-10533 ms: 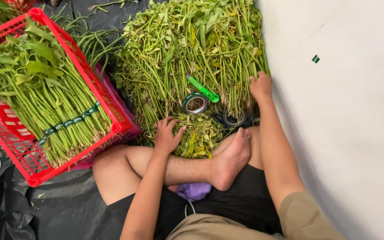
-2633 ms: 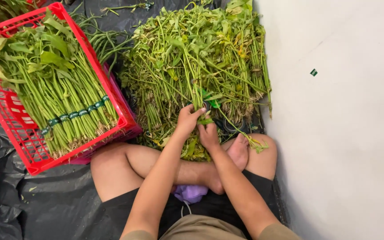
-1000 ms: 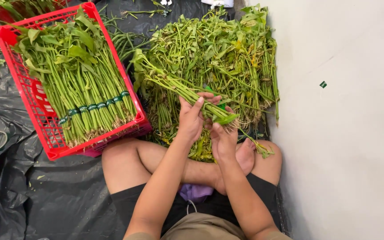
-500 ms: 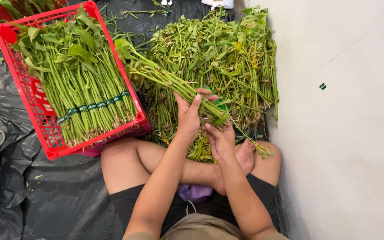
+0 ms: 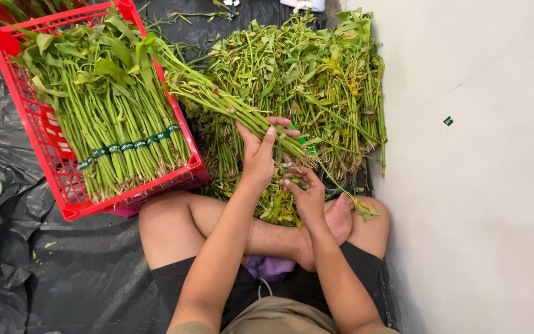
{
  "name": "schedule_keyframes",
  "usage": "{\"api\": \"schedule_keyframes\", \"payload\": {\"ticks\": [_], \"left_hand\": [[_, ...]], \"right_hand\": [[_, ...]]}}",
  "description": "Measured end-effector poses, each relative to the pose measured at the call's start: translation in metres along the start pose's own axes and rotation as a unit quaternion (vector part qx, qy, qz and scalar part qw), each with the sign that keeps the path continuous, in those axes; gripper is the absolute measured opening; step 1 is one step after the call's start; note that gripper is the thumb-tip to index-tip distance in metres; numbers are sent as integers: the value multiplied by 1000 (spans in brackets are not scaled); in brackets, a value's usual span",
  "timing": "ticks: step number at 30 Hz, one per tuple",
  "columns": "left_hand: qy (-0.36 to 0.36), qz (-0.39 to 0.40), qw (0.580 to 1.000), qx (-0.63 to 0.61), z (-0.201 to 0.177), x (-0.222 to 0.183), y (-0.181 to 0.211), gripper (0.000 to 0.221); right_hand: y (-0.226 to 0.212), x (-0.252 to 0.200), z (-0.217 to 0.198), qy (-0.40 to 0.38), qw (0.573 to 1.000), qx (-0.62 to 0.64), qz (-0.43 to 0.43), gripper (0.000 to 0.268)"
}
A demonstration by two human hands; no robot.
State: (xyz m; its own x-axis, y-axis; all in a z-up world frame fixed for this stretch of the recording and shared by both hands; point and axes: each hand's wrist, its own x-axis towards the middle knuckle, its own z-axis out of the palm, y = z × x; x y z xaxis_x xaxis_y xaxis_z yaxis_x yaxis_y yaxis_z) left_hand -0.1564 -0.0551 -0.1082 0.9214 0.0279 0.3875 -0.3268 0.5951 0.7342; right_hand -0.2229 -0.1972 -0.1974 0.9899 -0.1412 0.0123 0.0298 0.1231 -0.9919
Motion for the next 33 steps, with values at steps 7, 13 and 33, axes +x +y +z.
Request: {"api": "schedule_keyframes", "payload": {"ticks": [7, 13, 33], "left_hand": [[-19, 31, 993, 114, -12, 4, -1, 42], [-13, 18, 982, 190, -12, 3, 3, 39], [5, -19, 963, 269, -11, -9, 45, 22]], "right_hand": [[6, -2, -12, 51, 975, 198, -88, 16], [-63, -3, -10, 66, 942, 303, -128, 11], [-40, 1, 11, -97, 986, -20, -136, 21]]}}
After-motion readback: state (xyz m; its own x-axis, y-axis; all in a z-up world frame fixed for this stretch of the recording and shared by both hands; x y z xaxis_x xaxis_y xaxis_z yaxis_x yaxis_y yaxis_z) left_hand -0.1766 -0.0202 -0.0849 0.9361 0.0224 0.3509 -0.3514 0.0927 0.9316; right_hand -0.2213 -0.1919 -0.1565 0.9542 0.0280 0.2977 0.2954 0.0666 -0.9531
